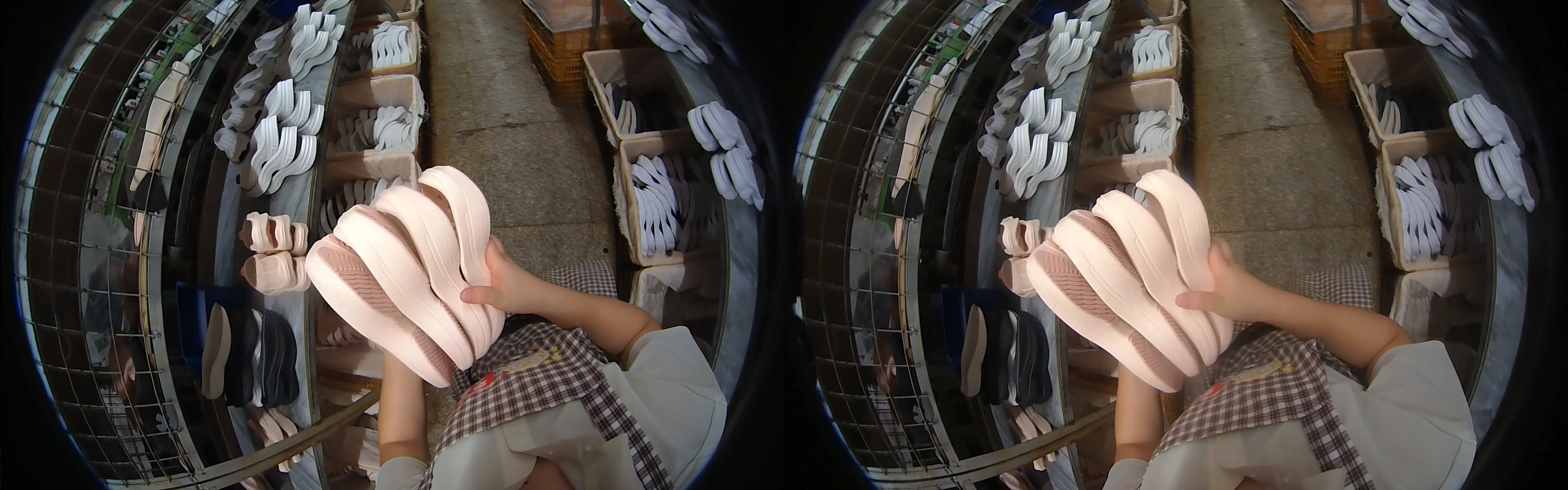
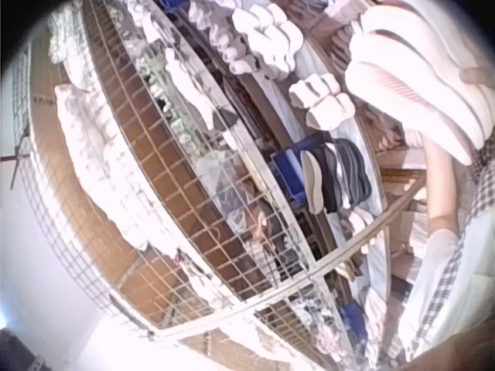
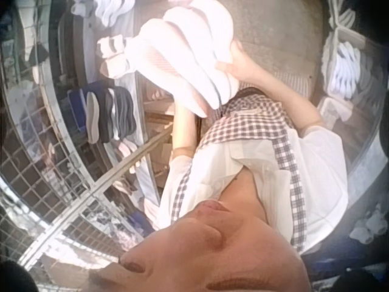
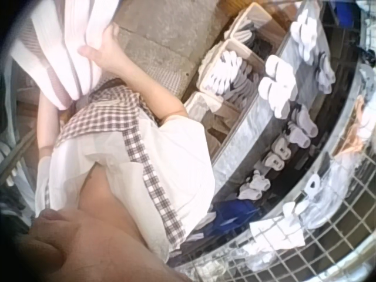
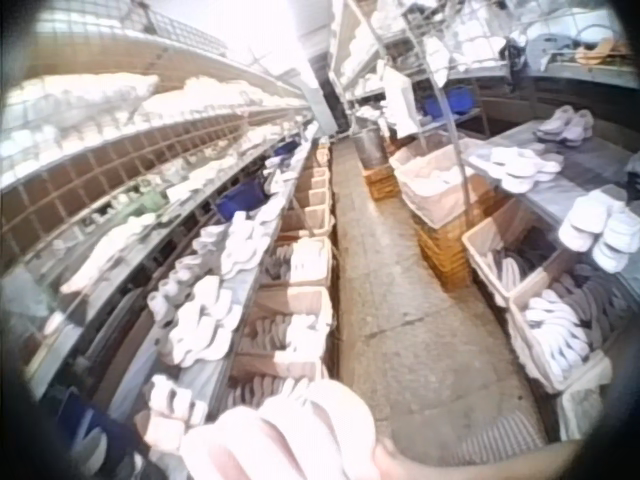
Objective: The person writes on a clipboard, then picks up stacks of pink and white slippers from shelves, inspects them by turning them over, and places them into plastic-lined bins. The person continues to handle multiple slipper types and colors, moving them between shelves and bins.
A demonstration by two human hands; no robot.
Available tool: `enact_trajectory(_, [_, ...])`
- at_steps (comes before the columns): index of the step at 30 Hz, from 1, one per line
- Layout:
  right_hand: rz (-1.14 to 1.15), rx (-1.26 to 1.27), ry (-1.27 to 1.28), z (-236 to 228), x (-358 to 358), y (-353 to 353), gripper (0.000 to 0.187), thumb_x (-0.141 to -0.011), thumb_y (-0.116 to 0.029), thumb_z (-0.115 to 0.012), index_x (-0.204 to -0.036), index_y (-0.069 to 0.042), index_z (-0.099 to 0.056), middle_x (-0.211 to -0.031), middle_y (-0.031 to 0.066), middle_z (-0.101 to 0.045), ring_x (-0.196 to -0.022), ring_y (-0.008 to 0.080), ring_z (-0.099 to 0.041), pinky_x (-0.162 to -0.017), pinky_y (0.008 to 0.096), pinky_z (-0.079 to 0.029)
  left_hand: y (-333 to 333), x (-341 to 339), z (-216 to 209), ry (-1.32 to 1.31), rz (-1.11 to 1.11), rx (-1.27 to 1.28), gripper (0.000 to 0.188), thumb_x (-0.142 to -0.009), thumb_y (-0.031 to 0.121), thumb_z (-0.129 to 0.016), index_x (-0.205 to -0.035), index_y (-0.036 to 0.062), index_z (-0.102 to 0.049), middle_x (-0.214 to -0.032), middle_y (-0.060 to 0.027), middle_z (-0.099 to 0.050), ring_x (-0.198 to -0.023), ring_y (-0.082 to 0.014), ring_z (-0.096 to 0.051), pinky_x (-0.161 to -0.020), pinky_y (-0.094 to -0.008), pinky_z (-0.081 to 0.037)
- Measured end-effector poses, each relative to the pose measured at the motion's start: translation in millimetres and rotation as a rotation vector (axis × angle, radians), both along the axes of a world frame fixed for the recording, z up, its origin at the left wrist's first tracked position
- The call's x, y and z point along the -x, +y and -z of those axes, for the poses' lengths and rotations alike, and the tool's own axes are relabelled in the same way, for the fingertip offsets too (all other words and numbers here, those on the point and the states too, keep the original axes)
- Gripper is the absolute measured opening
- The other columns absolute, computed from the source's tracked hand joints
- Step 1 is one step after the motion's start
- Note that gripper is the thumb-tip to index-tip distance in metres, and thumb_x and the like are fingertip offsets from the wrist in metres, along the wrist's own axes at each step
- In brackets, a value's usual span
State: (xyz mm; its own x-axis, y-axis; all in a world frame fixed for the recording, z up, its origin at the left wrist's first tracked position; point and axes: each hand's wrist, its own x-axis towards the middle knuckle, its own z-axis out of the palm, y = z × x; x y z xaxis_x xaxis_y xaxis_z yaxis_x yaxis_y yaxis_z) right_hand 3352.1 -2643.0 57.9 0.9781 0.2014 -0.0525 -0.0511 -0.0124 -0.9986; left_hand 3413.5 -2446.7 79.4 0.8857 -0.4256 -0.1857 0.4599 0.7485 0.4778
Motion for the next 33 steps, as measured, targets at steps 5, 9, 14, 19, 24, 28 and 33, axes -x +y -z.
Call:
enact_trajectory(5, [-0.009,0.058,0.000,-3.8,-1.9,-2.2,0.104,-0.070,-0.039,-0.074,-0.139,0.007,-0.012,-0.136,0.0275,-0.022,-0.130,0.0403,-0.025,-0.109,0.0443,-0.024,4.8,1.4,0.9,-0.008,-0.024,0.006,0.041,-0.095,0.029,-0.046,-0.129,0.0063,-0.037,-0.125,-0.0105,-0.046,-0.111,-0.0224,-0.049,-0.086,-0.0327,-0.047])
enact_trajectory(9, [-0.043,-0.097,-0.051,-1.5,-6.4,-3.2,0.103,-0.070,-0.039,-0.075,-0.140,0.005,-0.014,-0.138,0.0252,-0.025,-0.132,0.0356,-0.024,-0.109,0.0421,-0.024,11.5,4.2,0.0,-0.022,-0.044,-0.008,0.043,-0.096,0.028,-0.045,-0.131,0.0060,-0.035,-0.127,-0.0108,-0.044,-0.113,-0.0226,-0.048,-0.087,-0.0327,-0.047])
enact_trajectory(14, [-0.132,-0.334,-0.021,1.0,-11.0,-6.7,0.100,-0.071,-0.034,-0.076,-0.141,0.003,-0.015,-0.140,0.0209,-0.027,-0.132,0.0288,-0.027,-0.108,0.0395,-0.026,18.7,6.0,-1.3,-0.033,-0.060,-0.025,0.045,-0.096,0.028,-0.045,-0.133,0.0056,-0.033,-0.130,-0.0113,-0.043,-0.115,-0.0229,-0.047,-0.089,-0.0327,-0.046])
enact_trajectory(19, [-0.149,-0.294,-0.022,-2.5,-18.8,-17.1,0.103,-0.069,-0.031,-0.078,-0.142,0.001,-0.014,-0.140,0.0198,-0.028,-0.132,0.0283,-0.029,-0.108,0.0401,-0.027,20.8,7.6,-0.8,-0.043,-0.097,-0.080,0.047,-0.096,0.027,-0.044,-0.135,0.0052,-0.032,-0.132,-0.0118,-0.042,-0.118,-0.0232,-0.046,-0.091,-0.0327,-0.046])
enact_trajectory(24, [-0.139,-0.004,-0.304,-6.7,-40.0,-30.6,0.104,-0.067,-0.030,-0.080,-0.144,-0.005,-0.015,-0.143,0.0194,-0.025,-0.134,0.0308,-0.025,-0.110,0.0421,-0.024,4.1,47.1,-15.7,-0.015,-0.163,-0.270,0.048,-0.096,0.027,-0.044,-0.137,0.0048,-0.030,-0.135,-0.0123,-0.040,-0.120,-0.0235,-0.045,-0.093,-0.0327,-0.045])
enact_trajectory(28, [-0.147,0.239,-0.709,-12.6,-56.8,-40.3,0.101,-0.065,-0.026,-0.080,-0.145,-0.009,-0.020,-0.147,0.0146,-0.025,-0.134,0.0350,-0.025,-0.111,0.0448,-0.021,-26.0,77.0,-30.0,0.131,0.114,-0.161,0.050,-0.096,0.027,-0.044,-0.139,0.0044,-0.028,-0.137,-0.0127,-0.039,-0.122,-0.0237,-0.044,-0.095,-0.0327,-0.045])
enact_trajectory(33, [-0.157,0.527,-1.112,-33.5,-66.1,-49.7,0.072,-0.077,-0.008,-0.065,-0.141,-0.009,-0.033,-0.143,0.0128,-0.035,-0.131,0.0290,-0.036,-0.108,0.0432,-0.030,-24.6,68.0,-31.8,0.124,0.050,0.138,0.056,-0.094,0.022,-0.049,-0.141,0.0036,-0.024,-0.141,-0.0122,-0.035,-0.124,-0.0213,-0.041,-0.095,-0.0334,-0.045])
